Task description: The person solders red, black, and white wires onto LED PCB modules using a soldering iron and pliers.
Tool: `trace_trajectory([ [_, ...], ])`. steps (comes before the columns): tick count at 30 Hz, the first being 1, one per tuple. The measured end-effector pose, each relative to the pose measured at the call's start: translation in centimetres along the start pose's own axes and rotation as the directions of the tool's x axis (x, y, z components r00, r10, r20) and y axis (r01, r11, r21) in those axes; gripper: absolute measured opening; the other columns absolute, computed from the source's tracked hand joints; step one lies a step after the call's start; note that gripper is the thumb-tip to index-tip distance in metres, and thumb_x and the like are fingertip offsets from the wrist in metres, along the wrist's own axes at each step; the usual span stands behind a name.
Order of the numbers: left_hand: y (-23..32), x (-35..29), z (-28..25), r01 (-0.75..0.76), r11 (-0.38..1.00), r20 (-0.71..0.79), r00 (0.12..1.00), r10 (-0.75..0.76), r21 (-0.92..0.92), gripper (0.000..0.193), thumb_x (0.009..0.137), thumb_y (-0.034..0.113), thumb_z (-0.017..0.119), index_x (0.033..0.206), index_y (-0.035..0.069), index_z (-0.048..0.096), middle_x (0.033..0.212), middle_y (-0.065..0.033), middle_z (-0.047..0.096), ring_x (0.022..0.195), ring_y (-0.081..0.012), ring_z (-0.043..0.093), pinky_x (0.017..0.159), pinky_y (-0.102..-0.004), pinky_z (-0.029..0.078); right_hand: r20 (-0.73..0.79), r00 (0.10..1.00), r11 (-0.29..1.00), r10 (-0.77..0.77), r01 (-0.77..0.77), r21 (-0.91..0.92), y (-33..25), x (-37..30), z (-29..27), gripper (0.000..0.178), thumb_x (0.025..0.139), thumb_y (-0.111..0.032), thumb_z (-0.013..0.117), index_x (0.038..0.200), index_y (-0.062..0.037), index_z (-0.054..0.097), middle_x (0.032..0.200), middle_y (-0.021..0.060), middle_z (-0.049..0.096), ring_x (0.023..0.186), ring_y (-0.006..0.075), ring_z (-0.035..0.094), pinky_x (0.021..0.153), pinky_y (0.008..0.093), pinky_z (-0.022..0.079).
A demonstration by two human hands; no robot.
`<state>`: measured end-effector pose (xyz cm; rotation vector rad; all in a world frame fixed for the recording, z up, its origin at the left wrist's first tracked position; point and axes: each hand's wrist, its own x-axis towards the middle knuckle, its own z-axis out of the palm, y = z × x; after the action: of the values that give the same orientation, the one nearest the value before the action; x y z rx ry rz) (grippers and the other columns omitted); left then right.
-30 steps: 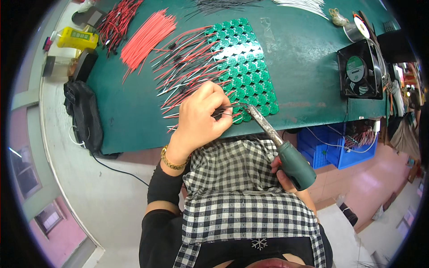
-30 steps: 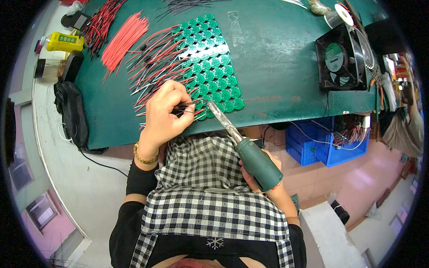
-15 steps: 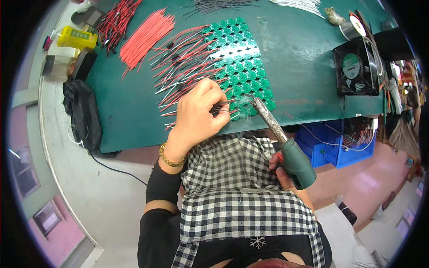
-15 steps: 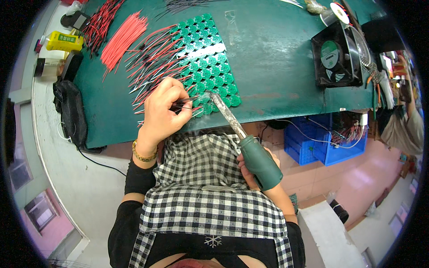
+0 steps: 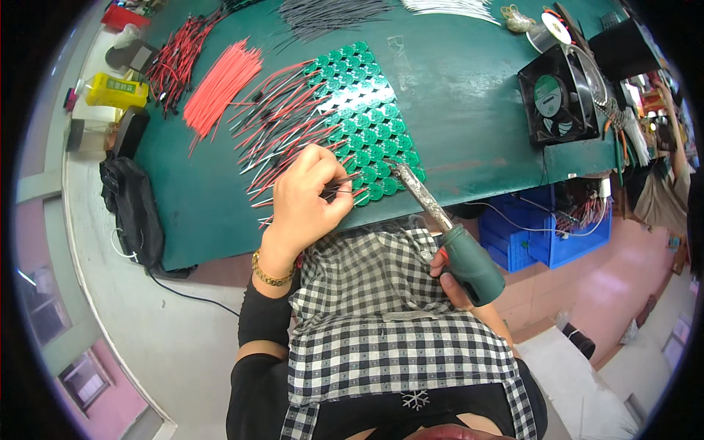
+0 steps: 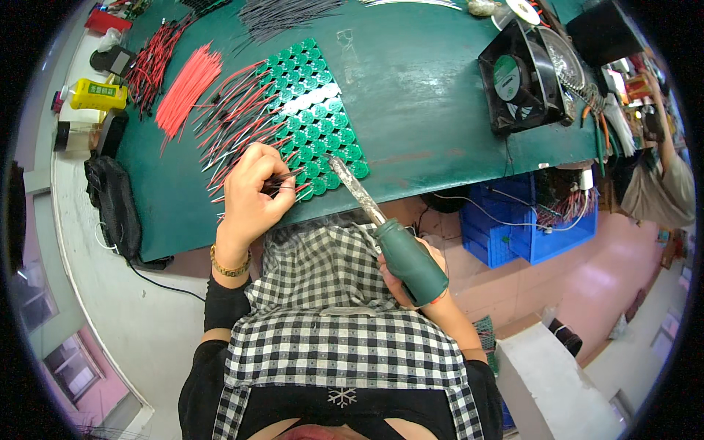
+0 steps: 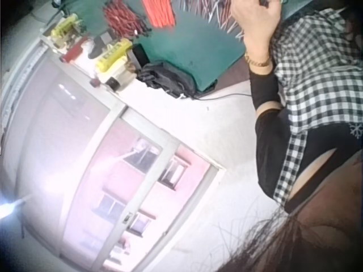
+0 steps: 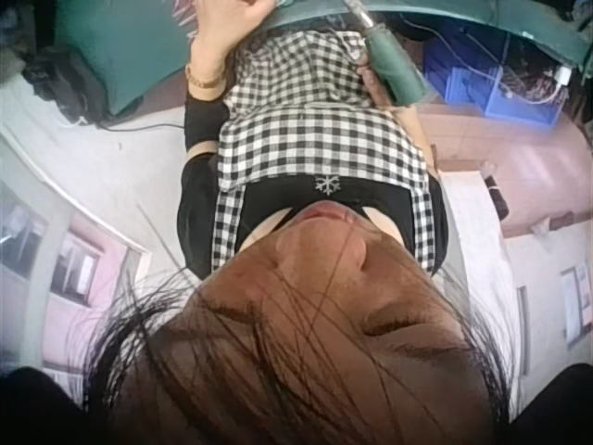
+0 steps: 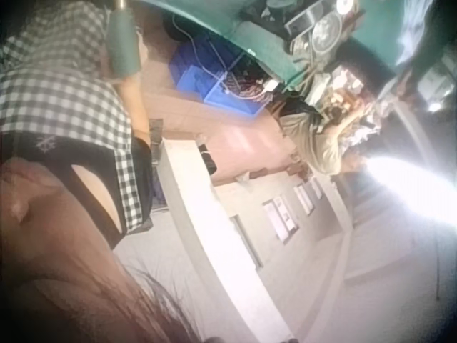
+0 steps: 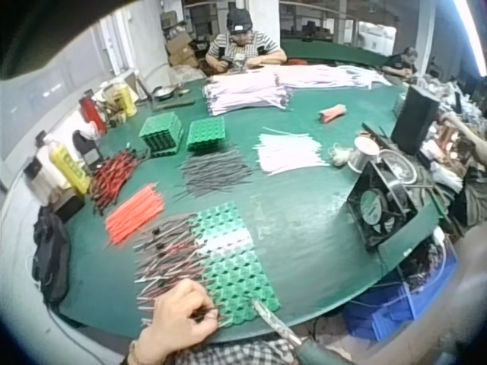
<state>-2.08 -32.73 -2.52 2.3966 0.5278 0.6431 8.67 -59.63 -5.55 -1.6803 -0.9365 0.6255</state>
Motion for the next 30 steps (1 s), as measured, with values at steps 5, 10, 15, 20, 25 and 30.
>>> trace_trajectory([
  [5,-0.1,-0.2,-0.2,-0.022,1.000,0.001,1.000,0.022,0.007,0.013,0.065,0.005,0.068,0.072,0.007,0.058,0.079,-0.0038,0.054,0.065,-0.0209,0.057,0.055,-0.0331,0.046,-0.025,1.000,1.000,0.003,-0.002,0.026,0.3,0.0,0.1,0.015,0.075,-0.007,0.065,0.090,-0.0059,0.065,0.082,0.0060,0.068,0.072,0.0262,0.066,0.064,0.0350,0.053],
  [10,-0.7,-0.6,-1.0,-0.166,0.985,-0.017,0.986,0.166,-0.051,0.003,0.083,0.003,0.063,0.084,0.001,0.061,0.088,-0.0092,0.056,0.070,-0.0217,0.055,0.062,-0.0308,0.046,-0.011,0.999,0.999,-0.030,0.030,-0.011,0.4,-0.1,-0.3,0.019,0.074,-0.006,0.065,0.093,-0.0040,0.065,0.082,0.0080,0.068,0.071,0.0276,0.066,0.062,0.0352,0.053],
  [15,0.8,-2.2,-2.1,-0.202,0.979,-0.073,0.977,0.201,-0.006,0.017,0.090,0.006,0.059,0.105,-0.001,0.062,0.082,-0.0094,0.056,0.069,-0.0174,0.054,0.062,-0.0260,0.044,-0.017,0.999,0.998,-0.049,0.049,-0.039,0.8,-0.3,-0.7,0.024,0.072,-0.008,0.067,0.096,-0.0039,0.065,0.084,0.0082,0.067,0.071,0.0266,0.066,0.062,0.0349,0.053],
  [20,1.5,-3.5,-0.8,0.145,0.919,-0.028,0.986,-0.167,-0.366,0.017,0.089,0.006,0.061,0.104,0.000,0.055,0.076,-0.0095,0.057,0.060,-0.0201,0.055,0.057,-0.0268,0.046,0.042,0.998,0.983,-0.042,0.049,-0.179,1.9,-1.4,-1.2,0.028,0.070,-0.011,0.069,0.097,-0.0067,0.066,0.089,0.0077,0.067,0.072,0.0246,0.066,0.063,0.0335,0.053],
  [25,1.1,-2.9,-0.2,0.075,0.987,-0.010,0.997,-0.077,-0.143,0.007,0.083,-0.001,0.061,0.087,0.002,0.056,0.077,-0.0064,0.055,0.057,-0.0140,0.048,0.052,-0.0252,0.041,0.102,0.992,0.989,-0.071,0.083,-0.122,1.7,-1.4,-1.5,0.031,0.081,-0.022,0.072,0.097,0.0020,0.063,0.082,0.0068,0.064,0.067,0.0112,0.062,0.061,0.0246,0.051],
  [30,0.6,-2.9,0.7,-0.013,0.979,-0.122,0.992,-0.013,-0.202,0.010,0.074,-0.002,0.066,0.077,0.002,0.057,0.074,-0.0035,0.054,0.055,-0.0072,0.044,0.047,-0.0220,0.035,0.069,0.998,0.999,-0.009,0.011,-0.031,2.7,-2.3,-1.2,0.029,0.080,-0.022,0.072,0.095,0.0015,0.063,0.080,0.0068,0.065,0.066,0.0118,0.063,0.060,0.0243,0.052],
])
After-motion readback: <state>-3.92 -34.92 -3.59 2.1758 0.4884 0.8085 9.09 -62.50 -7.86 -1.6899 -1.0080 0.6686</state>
